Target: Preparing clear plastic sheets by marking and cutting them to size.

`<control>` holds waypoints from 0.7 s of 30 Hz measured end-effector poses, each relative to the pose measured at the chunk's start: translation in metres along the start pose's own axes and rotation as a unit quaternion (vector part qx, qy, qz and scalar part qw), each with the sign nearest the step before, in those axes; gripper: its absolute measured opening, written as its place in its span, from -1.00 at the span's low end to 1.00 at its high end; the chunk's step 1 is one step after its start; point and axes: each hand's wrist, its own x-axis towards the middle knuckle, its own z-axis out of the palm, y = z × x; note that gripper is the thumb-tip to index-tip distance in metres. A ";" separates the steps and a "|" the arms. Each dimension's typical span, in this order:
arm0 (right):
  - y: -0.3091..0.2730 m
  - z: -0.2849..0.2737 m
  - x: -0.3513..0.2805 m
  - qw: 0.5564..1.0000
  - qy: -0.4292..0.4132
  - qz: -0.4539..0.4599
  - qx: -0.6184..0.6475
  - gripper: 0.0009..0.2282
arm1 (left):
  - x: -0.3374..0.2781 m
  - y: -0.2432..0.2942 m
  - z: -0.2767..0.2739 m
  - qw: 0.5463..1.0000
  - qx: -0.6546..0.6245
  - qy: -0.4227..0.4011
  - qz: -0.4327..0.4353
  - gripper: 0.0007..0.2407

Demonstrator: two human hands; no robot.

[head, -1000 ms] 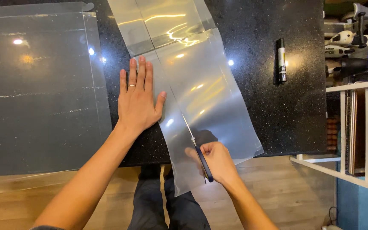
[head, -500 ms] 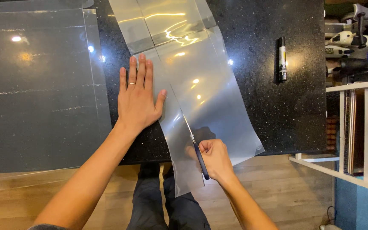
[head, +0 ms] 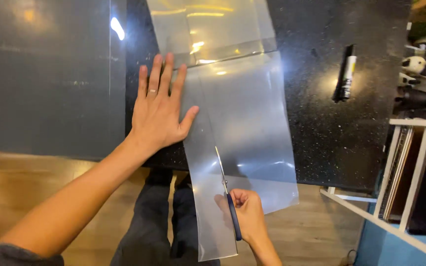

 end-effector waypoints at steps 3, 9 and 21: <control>0.000 0.000 0.001 1.000 -0.002 0.013 0.021 -0.58 | 0.001 -0.006 0.005 1.000 0.019 0.005 0.019 -0.26; 0.009 -0.002 0.004 0.999 -0.020 0.031 0.040 -0.63 | 0.011 -0.021 -0.012 0.998 -0.002 -0.021 0.066 -0.05; 0.036 -0.004 0.017 0.997 0.000 0.061 0.052 -0.65 | 0.012 -0.029 -0.006 0.997 0.002 -0.015 0.082 -0.14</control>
